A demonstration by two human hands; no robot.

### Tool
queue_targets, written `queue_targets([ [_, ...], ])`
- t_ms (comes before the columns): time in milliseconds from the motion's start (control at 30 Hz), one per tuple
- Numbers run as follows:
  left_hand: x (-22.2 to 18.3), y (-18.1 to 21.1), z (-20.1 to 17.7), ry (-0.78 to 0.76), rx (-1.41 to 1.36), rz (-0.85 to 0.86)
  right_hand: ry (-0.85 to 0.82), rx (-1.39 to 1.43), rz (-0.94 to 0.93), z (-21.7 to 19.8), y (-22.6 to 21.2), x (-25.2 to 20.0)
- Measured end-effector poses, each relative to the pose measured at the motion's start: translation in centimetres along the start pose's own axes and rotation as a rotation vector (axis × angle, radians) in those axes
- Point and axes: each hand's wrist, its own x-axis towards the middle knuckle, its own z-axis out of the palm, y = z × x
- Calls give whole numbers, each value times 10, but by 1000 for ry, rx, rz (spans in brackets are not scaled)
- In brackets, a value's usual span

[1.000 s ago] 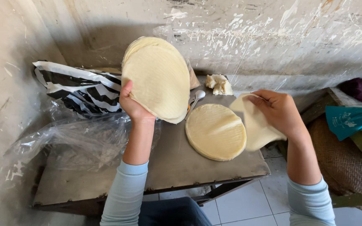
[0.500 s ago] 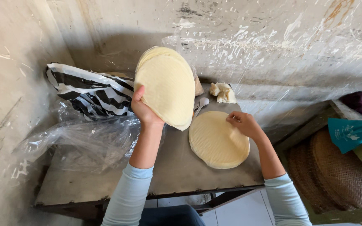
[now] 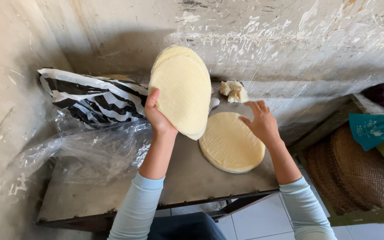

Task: The person separates thin circular dough wrappers by hand from a stack on a table and places them into a clear plastic bag.

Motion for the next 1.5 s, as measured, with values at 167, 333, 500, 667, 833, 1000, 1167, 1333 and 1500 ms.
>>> queue_targets([
  [167, -1, -25, -6, 30, 42, -13, 172, 405, -418, -24, -95, -8],
  [333, -4, -41, -15, 42, 15, -125, 0, 648, -417, -7, -152, -9],
  [500, -11, -41, -2, 46, 107, -122, -224, 894, -160, 11, -142, 6],
  [667, -16, -35, 10, -132, 146, -252, -390, 1138, -41, 26, -118, 10],
  [833, -15, -32, 18, -257, 343, -129, -407, 1394, 143, 37, -105, 11],
  [1000, -14, -33, 24, -296, 754, -86, -341, 1652, 422, 56, -93, 17],
  [1167, -16, -32, 21, -288, 676, -195, -337, 1731, 330, 72, -82, 17],
  [1333, -11, -29, 16, -330, 569, -126, -267, 1762, 341, 68, -85, 19],
  [1500, -8, -31, 11, -294, 467, -141, -279, 1818, 347, 57, -87, 21],
])
